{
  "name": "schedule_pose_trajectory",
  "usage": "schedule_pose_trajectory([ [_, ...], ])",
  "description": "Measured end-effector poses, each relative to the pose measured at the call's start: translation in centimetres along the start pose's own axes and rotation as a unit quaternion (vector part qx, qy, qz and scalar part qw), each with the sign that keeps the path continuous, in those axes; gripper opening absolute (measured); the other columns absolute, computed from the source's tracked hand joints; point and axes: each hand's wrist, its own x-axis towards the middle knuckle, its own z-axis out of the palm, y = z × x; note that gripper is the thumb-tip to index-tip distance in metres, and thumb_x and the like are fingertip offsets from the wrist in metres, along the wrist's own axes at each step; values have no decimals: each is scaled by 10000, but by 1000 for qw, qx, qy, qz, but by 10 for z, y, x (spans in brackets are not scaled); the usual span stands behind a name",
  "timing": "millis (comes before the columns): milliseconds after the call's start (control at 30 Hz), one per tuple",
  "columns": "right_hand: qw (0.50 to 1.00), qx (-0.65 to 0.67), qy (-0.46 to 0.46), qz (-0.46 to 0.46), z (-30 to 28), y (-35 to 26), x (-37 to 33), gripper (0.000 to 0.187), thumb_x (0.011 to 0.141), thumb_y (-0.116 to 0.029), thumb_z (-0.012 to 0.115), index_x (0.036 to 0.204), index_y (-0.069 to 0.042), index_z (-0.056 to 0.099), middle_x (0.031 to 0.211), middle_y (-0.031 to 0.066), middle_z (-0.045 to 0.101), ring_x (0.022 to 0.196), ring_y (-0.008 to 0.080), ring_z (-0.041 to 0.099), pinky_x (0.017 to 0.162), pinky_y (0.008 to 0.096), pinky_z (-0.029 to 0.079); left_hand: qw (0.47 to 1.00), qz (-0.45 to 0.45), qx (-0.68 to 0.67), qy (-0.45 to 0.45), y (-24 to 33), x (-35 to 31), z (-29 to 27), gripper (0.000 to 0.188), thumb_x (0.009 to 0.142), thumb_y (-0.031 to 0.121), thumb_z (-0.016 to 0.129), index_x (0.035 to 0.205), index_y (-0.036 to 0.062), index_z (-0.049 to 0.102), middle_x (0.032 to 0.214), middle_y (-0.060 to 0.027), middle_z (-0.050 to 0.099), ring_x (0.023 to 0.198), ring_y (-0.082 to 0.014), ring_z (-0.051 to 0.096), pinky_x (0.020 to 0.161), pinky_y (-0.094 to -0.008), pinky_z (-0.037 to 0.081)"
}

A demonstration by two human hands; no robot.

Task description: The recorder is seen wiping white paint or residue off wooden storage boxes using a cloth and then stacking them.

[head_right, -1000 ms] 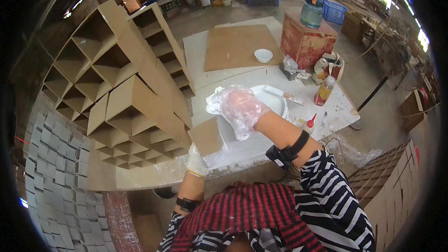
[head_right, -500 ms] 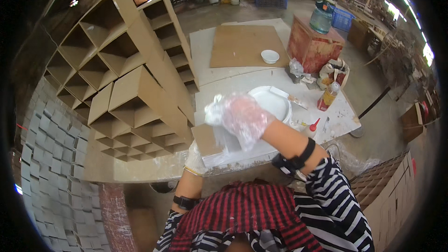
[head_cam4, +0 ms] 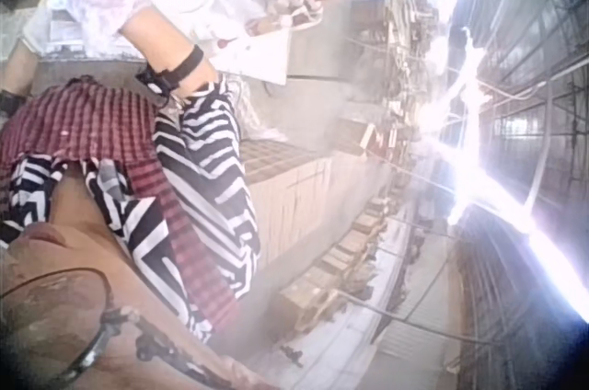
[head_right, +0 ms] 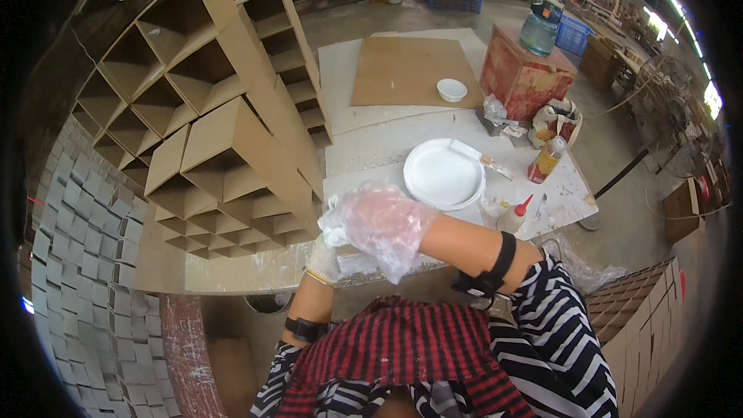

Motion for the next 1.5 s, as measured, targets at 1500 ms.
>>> schedule_pose_trajectory([
  [1500,994,-100,-36,24,12,45,-7,395,839,-204,509,1226,-160,571,1143,112,616,965,278,618,906,411,451,994,24,-24,106,9,-29,41,415,1004,260,312,1346,43,406,1297,-112,509,1152,-230,513,991,-397,422],
])
